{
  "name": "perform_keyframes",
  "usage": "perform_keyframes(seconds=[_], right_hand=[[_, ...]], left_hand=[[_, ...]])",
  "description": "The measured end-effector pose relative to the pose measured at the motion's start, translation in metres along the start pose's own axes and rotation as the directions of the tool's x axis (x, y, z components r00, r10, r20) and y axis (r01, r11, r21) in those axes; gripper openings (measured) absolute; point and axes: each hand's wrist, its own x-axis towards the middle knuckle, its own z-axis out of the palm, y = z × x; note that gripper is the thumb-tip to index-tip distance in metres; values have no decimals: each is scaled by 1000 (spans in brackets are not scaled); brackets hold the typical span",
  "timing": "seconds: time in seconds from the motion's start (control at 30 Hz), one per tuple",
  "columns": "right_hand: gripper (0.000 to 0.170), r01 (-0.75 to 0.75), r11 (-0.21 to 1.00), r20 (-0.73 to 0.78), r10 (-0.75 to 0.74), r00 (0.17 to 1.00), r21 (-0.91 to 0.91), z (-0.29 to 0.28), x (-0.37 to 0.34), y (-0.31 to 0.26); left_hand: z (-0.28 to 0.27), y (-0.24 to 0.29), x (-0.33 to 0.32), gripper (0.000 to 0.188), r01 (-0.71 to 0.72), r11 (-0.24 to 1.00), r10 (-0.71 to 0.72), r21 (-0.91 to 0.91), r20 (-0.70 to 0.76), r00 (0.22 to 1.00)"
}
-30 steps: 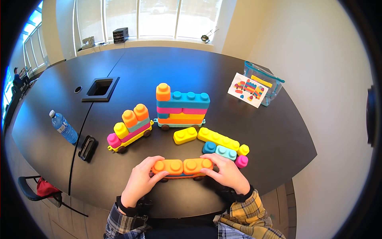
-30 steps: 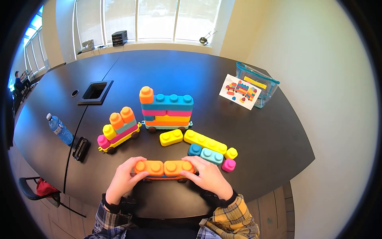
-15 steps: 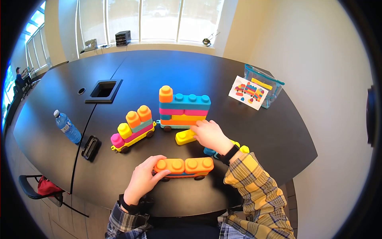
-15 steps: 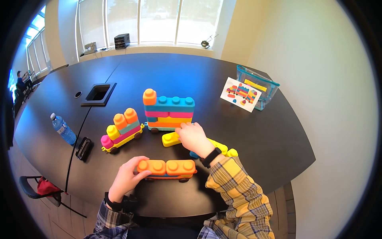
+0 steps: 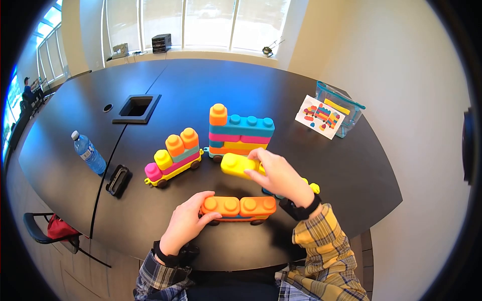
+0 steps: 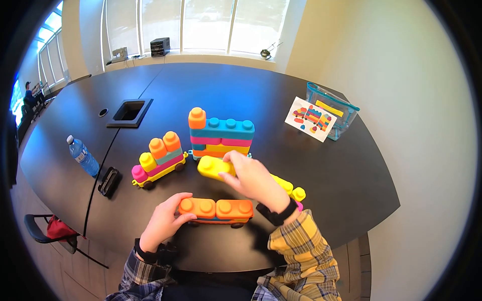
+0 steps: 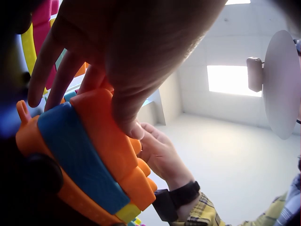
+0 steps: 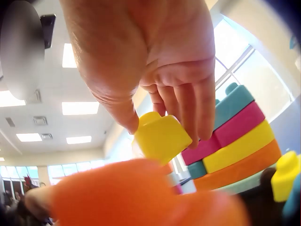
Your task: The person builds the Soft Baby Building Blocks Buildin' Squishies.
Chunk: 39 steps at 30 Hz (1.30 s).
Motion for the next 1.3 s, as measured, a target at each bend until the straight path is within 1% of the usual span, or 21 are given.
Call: perform_keyframes(seconds=[0.03, 0.07, 0.13, 0.17, 0.23, 0.27, 0.3, 0.33, 0.43, 0.5, 0.53, 0.6, 0.67, 0.73, 0.93, 0.97, 1.03, 1.1, 1.13, 1.2, 1.3], right_hand=[[32, -71, 994, 64, 66, 996, 77, -5, -5, -15], [32, -58, 985, 66, 48, 997, 164, -3, -11, -26], [32, -20, 953, 63, 1, 998, 301, 6, -23, -38], [32, -10, 939, 69, -15, 998, 343, 11, -28, -40], [32, -69, 913, 133, 16, 991, 401, 13, -32, -49], [32, -71, 913, 133, 18, 991, 402, 14, -33, -50], [32, -108, 907, 173, 39, 984, 406, 16, -34, -50], [31, -143, 902, 213, 58, 975, 408, 18, -34, -51], [33, -145, 912, 256, 45, 966, 384, 22, -35, -49], [32, -131, 912, 245, 35, 969, 388, 23, -37, -49], [32, -119, 913, 234, 27, 972, 391, 24, -38, -49], [32, -102, 923, 228, 16, 973, 372, 26, -39, -45], [33, -88, 933, 220, 10, 975, 348, 28, -41, -43], [34, -20, 947, 190, -43, 981, 320, 29, -41, -42], [33, -4, 960, 190, -52, 980, 281, 27, -40, -45], [33, -4, 959, 189, -51, 981, 282, 27, -40, -46], [33, 34, 970, 130, -67, 989, 239, 28, -41, -47], [33, 49, 971, 104, -75, 992, 232, 30, -43, -47], [33, 64, 972, 78, -83, 994, 224, 31, -43, -47], [33, 81, 976, 51, -93, 994, 200, 35, -46, -46], [34, 109, 981, 22, -114, 993, 161, 36, -46, -47]], left_hand=[[1, -2, -1, 66, 5, 1000, -5, 28, -1, 1000], [0, -1, -1, 66, 5, 1000, -5, 27, 0, 1000], [-3, 2, -3, 85, 4, 997, -9, -73, -68, 998], [-6, 3, -4, 85, 5, 997, -10, -73, -66, 998], [-13, 6, -6, 99, -52, 990, 32, -134, -152, 988], [-15, 9, -7, 84, -41, 979, 0, -198, -204, 979], [-15, 9, -7, 84, -40, 980, -1, -197, -202, 979], [-16, 9, -7, 77, -57, 982, 21, -179, -194, 981], [-19, 9, -5, 57, -112, 986, 90, -124, -172, 981], [-19, 9, -4, 45, -152, 984, 137, -92, -153, 979], [-18, 11, -4, 45, -156, 983, 140, -94, -151, 978], [-14, 15, -4, 39, -109, 985, 87, -132, -163, 983], [-12, 14, -5, 38, -114, 983, 89, -144, -165, 982], [-11, 12, -5, 38, -119, 981, 92, -155, -171, 981], [-9, 10, -8, 39, -102, 986, 81, -131, -152, 985], [-9, 10, -8, 39, -90, 984, 67, -153, -147, 987], [-10, 10, -8, 39, -76, 981, 51, -177, -143, 988], [-15, 13, -7, 39, -8, 982, -6, -191, -69, 998], [-17, 14, -5, 39, -8, 982, -5, -191, -70, 998], [-21, 18, -1, 39, -65, 998, 65, 7, -63, 996], [-16, 28, 4, 40, -63, 997, 59, -47, -67, 996]])
